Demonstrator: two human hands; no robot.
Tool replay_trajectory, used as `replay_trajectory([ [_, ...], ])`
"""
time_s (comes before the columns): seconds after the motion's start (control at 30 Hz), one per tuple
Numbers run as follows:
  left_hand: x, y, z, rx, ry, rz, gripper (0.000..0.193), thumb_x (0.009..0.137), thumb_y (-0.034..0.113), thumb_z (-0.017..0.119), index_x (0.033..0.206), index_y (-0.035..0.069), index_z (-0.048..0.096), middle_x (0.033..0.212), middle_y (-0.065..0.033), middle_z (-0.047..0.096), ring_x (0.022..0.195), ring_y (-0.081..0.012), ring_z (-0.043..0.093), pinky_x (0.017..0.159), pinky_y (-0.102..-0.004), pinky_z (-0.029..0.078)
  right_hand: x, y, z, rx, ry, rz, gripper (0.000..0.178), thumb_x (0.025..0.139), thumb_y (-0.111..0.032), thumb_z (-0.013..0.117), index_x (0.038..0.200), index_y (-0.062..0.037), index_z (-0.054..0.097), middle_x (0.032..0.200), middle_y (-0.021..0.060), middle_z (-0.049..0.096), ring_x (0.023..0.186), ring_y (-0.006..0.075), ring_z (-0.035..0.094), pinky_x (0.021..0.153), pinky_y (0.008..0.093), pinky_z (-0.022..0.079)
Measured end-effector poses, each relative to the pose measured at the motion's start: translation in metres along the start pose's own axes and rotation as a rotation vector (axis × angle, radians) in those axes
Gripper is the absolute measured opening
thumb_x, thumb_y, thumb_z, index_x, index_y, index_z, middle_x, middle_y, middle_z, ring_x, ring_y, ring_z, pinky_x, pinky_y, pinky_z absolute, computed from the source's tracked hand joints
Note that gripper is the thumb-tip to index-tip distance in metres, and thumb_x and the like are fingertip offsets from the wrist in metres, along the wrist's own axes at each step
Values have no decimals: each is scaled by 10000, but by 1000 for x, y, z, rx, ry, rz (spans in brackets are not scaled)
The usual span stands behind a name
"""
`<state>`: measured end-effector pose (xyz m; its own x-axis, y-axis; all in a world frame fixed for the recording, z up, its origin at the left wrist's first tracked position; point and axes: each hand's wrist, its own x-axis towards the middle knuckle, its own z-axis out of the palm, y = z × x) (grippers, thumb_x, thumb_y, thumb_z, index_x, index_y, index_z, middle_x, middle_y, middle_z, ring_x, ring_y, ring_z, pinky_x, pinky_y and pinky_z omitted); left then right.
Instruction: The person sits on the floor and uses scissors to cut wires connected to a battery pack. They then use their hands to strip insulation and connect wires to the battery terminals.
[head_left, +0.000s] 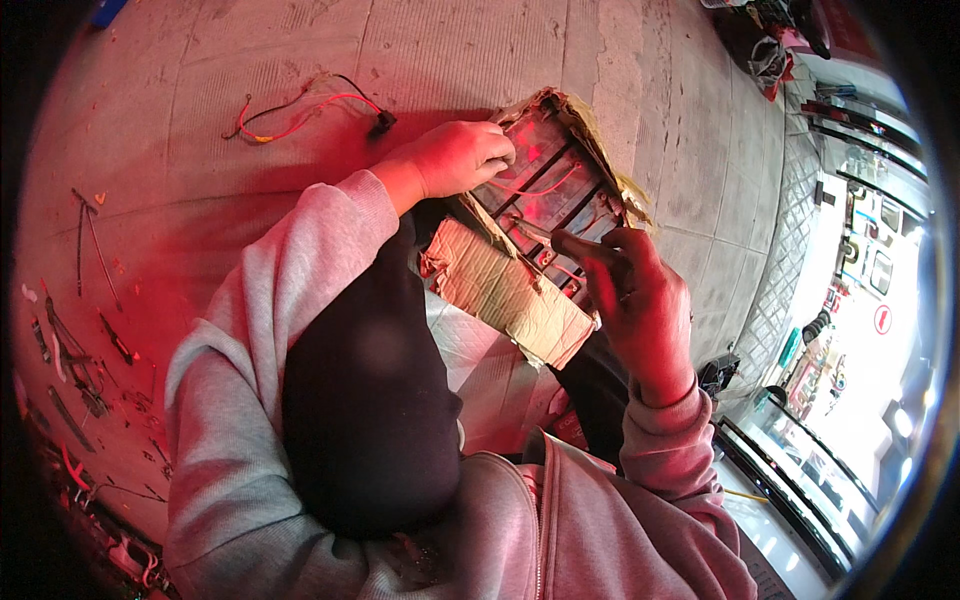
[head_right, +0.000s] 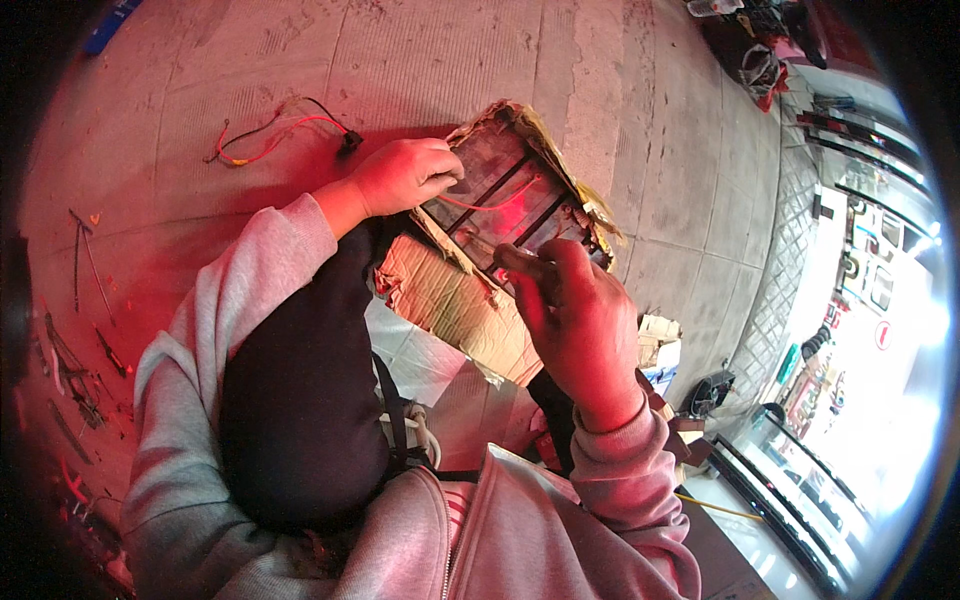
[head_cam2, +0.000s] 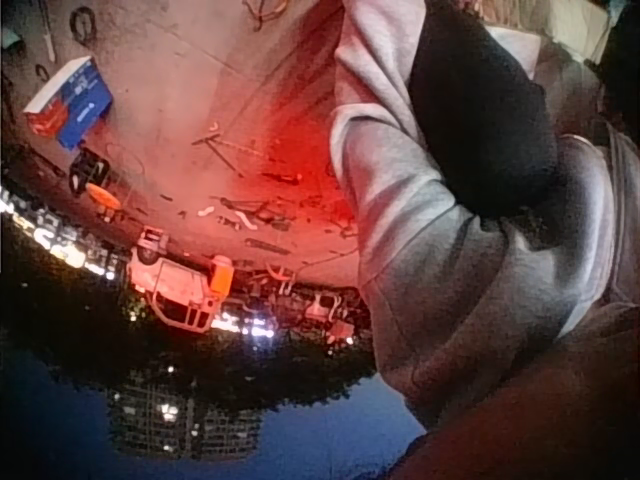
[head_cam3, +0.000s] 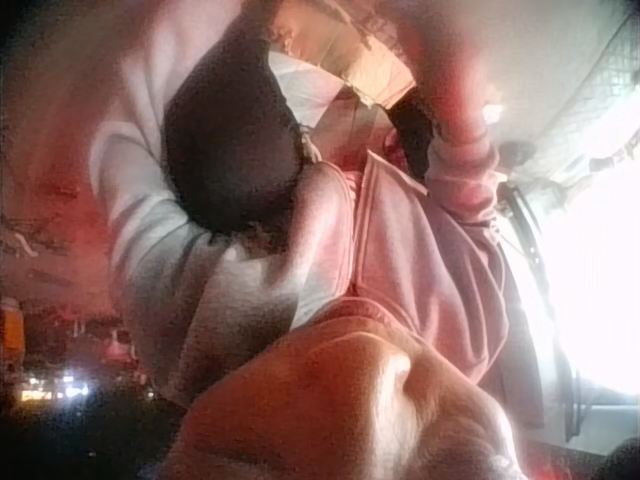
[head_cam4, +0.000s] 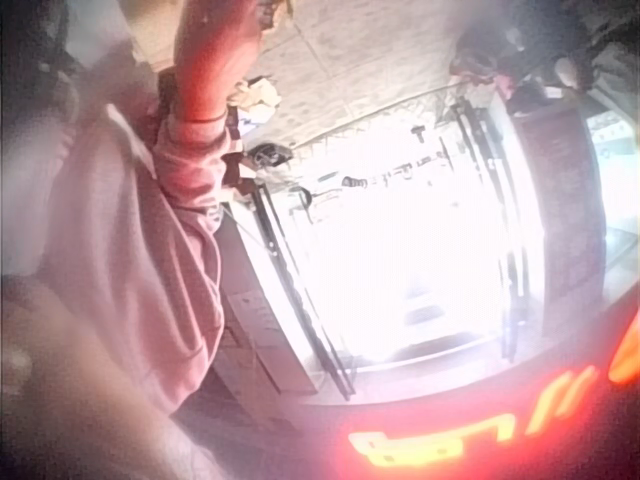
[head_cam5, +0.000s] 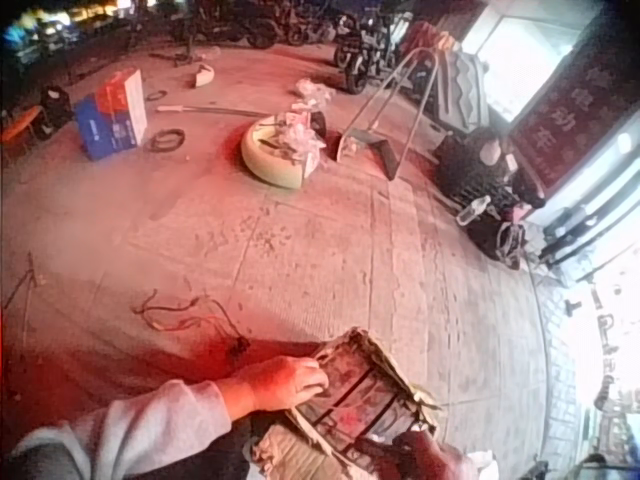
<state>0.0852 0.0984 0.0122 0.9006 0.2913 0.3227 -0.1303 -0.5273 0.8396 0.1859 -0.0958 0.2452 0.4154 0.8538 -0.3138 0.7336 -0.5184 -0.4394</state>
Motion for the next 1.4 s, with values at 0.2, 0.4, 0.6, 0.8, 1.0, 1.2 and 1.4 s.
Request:
replay_trajectory([
  [0.2,0,0,-1,6,-11,1,98,849,107,671,914,37,650,887,-129,650,862,-326,653,768,-398,527,0,1,0,6,93,-171,347,845,-101,725,1109,-14,517,921,161,672,815,344,671,706,402,523],
  [0.4,0,1,-2,11,-13,6,99,853,113,668,915,38,651,898,-127,652,871,-324,654,777,-399,528,0,3,-1,6,12,-43,368,844,-149,736,1099,-5,511,949,200,666,859,410,653,698,444,522],
  [0.6,0,1,-1,10,-3,2,99,852,115,664,915,40,652,897,-126,651,869,-323,653,773,-400,528,-3,7,0,55,3,55,344,818,-109,730,1070,-13,516,916,182,657,804,404,641,671,441,516],
  [0.8,0,0,0,7,-3,-3,101,852,117,663,913,38,654,894,-128,651,866,-324,653,770,-404,526,0,8,3,42,56,-148,314,847,-54,712,1071,2,499,936,144,697,809,313,701,670,352,532],
  [1.0,0,0,-1,6,-10,0,101,852,110,662,913,31,653,886,-132,653,868,-325,653,771,-406,526,-4,8,4,253,26,119,303,825,-74,742,1053,-10,552,923,160,667,779,334,694,661,360,547],
  [1.2,0,0,0,-3,-4,-5,104,851,106,664,922,32,654,904,-132,657,876,-326,655,777,-405,526,-7,14,1,207,104,-13,266,838,-27,721,1069,-6,590,925,150,662,761,239,717,627,315,556],
  [1.4,-1,8,-1,83,-77,56,114,878,196,647,889,82,652,828,-120,614,841,-319,647,744,-420,527,-8,13,-1,282,141,53,242,856,3,690,1071,19,580,910,127,675,719,150,692,635,277,552],
])
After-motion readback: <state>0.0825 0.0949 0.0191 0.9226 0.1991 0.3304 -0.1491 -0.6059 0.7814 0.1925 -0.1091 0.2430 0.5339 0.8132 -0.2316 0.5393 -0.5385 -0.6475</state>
